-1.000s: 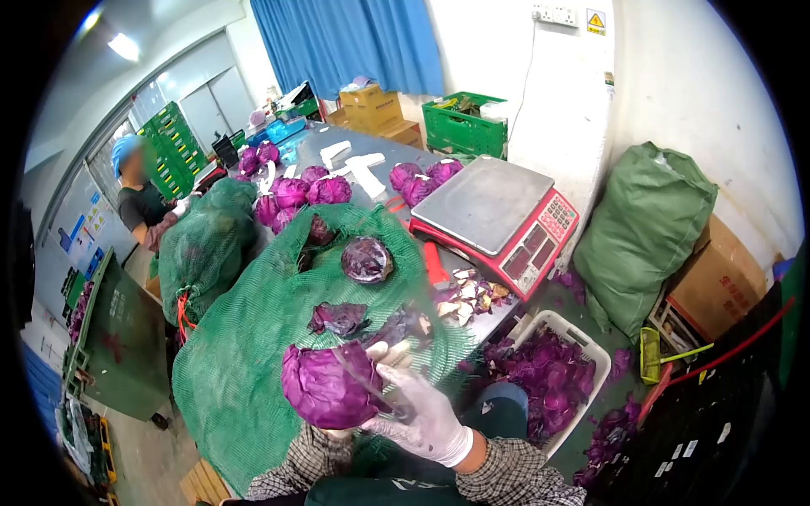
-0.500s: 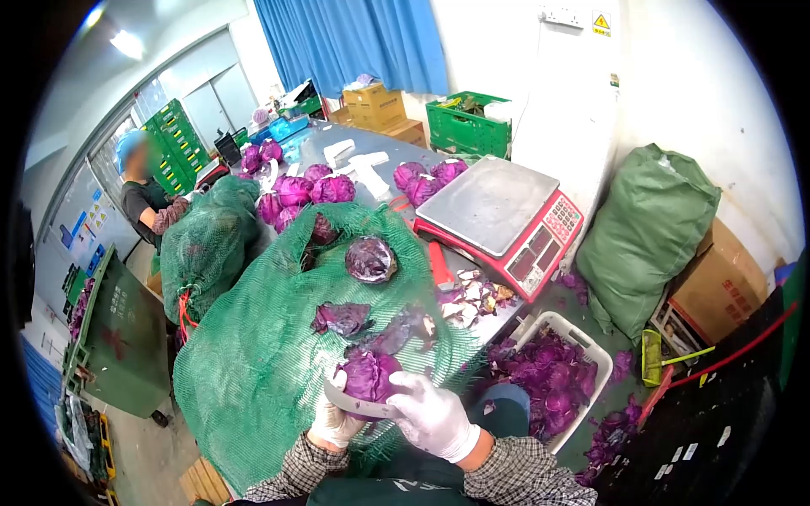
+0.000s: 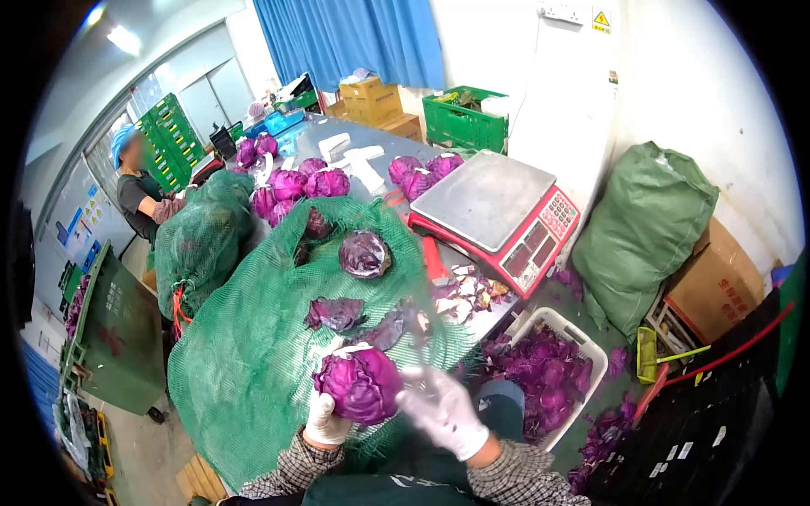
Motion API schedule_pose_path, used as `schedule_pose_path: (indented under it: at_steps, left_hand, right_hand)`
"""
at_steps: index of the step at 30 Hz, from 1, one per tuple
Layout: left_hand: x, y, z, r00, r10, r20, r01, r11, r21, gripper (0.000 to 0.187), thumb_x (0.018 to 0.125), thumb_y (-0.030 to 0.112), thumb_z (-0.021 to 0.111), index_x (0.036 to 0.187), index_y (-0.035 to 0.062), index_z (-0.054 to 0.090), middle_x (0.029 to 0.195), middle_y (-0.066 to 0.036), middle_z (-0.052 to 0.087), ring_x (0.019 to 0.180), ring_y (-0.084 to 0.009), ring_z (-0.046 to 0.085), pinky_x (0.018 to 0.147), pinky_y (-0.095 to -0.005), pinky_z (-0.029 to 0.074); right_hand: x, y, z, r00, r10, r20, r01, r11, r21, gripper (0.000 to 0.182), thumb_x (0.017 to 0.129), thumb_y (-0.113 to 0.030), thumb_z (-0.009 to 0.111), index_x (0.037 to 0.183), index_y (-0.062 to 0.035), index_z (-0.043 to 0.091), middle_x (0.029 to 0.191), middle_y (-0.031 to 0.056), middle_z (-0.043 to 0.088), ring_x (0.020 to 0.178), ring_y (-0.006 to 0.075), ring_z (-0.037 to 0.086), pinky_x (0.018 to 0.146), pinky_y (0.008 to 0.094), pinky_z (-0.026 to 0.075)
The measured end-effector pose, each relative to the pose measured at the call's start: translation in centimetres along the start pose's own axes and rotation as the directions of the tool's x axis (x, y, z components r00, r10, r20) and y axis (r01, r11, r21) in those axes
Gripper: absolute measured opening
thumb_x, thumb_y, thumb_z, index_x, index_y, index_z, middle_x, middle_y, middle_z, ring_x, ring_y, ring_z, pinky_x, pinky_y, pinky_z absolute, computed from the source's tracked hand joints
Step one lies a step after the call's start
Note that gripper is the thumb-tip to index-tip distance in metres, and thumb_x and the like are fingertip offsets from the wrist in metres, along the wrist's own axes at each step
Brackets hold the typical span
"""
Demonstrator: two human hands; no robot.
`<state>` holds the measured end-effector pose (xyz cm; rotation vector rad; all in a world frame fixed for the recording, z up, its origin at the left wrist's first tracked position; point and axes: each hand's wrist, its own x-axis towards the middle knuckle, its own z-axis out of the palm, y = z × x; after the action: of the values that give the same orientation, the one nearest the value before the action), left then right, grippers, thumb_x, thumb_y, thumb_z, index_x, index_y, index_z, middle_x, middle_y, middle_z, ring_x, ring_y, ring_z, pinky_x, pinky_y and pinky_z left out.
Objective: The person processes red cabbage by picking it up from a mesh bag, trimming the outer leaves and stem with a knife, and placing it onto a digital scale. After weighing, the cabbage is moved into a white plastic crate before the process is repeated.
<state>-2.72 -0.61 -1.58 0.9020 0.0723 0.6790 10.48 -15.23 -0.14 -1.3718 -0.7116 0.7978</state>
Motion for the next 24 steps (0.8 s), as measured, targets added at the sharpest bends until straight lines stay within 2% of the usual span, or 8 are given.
schedule_pose_path:
  at_steps: [2,5,7,12,16,20,22,24]
  left_hand:
    - [0.5,0.2,0.9,0.993,0.090,0.075,-0.091,0.996,0.021,0.102,0.071,0.032,0.081,0.148,0.0059,0.019,0.145,-0.016,0.035,0.133,-0.0311,0.038,0.109,-0.0469,0.036]
    - [0.8,0.9,-0.3,0.990,-0.075,0.120,0.077,0.997,-0.014,0.108,0.070,0.031,0.083,0.150,0.0065,0.015,0.148,-0.016,0.030,0.135,-0.0310,0.035,0.109,-0.0463,0.036]
    - [0.8,1.7,-0.4,0.984,-0.167,0.054,0.161,0.981,0.106,0.102,0.069,0.026,0.084,0.147,0.0048,0.022,0.146,-0.016,0.036,0.133,-0.0304,0.039,0.109,-0.0451,0.035]
    - [0.6,0.4,-0.3,0.988,-0.135,-0.069,0.143,0.983,0.116,0.087,0.071,0.021,0.082,0.140,0.0007,0.034,0.139,-0.015,0.046,0.125,-0.0263,0.047,0.107,-0.0419,0.037]
    - [1.0,-0.4,-0.7,0.991,-0.111,-0.069,0.121,0.980,0.159,0.080,0.073,0.019,0.080,0.138,0.0020,0.038,0.135,-0.013,0.048,0.121,-0.0237,0.050,0.105,-0.0400,0.039]
    - [0.5,-0.9,-0.7,0.990,-0.022,-0.139,0.057,0.965,0.257,0.081,0.074,0.017,0.080,0.140,0.0031,0.034,0.133,-0.013,0.048,0.120,-0.0249,0.050,0.104,-0.0397,0.041]
    - [0.3,-1.0,-0.3,0.984,0.064,-0.168,-0.001,0.937,0.349,0.084,0.074,0.015,0.080,0.141,0.0034,0.031,0.133,-0.014,0.048,0.120,-0.0258,0.050,0.103,-0.0400,0.042]
    - [-0.3,-1.3,-0.3,0.969,0.179,-0.173,-0.058,0.838,0.543,0.090,0.074,0.011,0.081,0.144,0.0044,0.025,0.132,-0.015,0.045,0.120,-0.0267,0.050,0.101,-0.0403,0.045]
  right_hand:
    - [-0.4,0.3,1.0,0.980,-0.198,-0.001,0.196,0.972,-0.133,0.044,0.084,-0.015,0.071,0.122,0.0003,0.054,0.108,0.0141,0.060,0.098,0.0238,0.059,0.084,0.0330,0.049]
    - [-0.1,-0.2,0.9,0.954,-0.298,0.024,0.297,0.937,-0.182,0.052,0.082,-0.015,0.072,0.127,0.0019,0.052,0.113,0.0178,0.060,0.104,0.0298,0.059,0.090,0.0355,0.047]
    - [0.4,0.0,0.4,0.927,-0.370,0.056,0.372,0.895,-0.246,0.052,0.081,-0.013,0.071,0.127,0.0024,0.052,0.116,0.0190,0.060,0.106,0.0310,0.059,0.091,0.0355,0.047]
    - [1.2,1.2,1.2,0.786,-0.618,-0.010,0.531,0.684,-0.499,0.038,0.081,-0.006,0.066,0.118,-0.0030,0.058,0.112,0.0192,0.063,0.089,0.0337,0.067,0.075,0.0336,0.056]
    - [1.8,1.5,1.3,0.779,-0.626,-0.035,0.481,0.632,-0.608,0.028,0.082,-0.007,0.065,0.110,-0.0036,0.061,0.104,0.0149,0.064,0.083,0.0299,0.067,0.069,0.0338,0.056]
    - [1.7,2.2,1.6,0.861,-0.503,-0.077,0.371,0.724,-0.581,0.025,0.083,-0.010,0.067,0.106,-0.0034,0.061,0.093,0.0125,0.062,0.074,0.0299,0.065,0.065,0.0342,0.054]
    - [1.7,2.3,1.6,0.899,-0.428,-0.086,0.329,0.794,-0.511,0.028,0.082,-0.013,0.070,0.106,-0.0031,0.060,0.091,0.0112,0.060,0.072,0.0275,0.063,0.064,0.0330,0.053]
    - [2.0,0.8,2.0,0.868,-0.493,-0.060,0.403,0.771,-0.493,0.034,0.080,-0.018,0.073,0.107,-0.0026,0.058,0.092,0.0108,0.058,0.075,0.0250,0.062,0.066,0.0318,0.052]
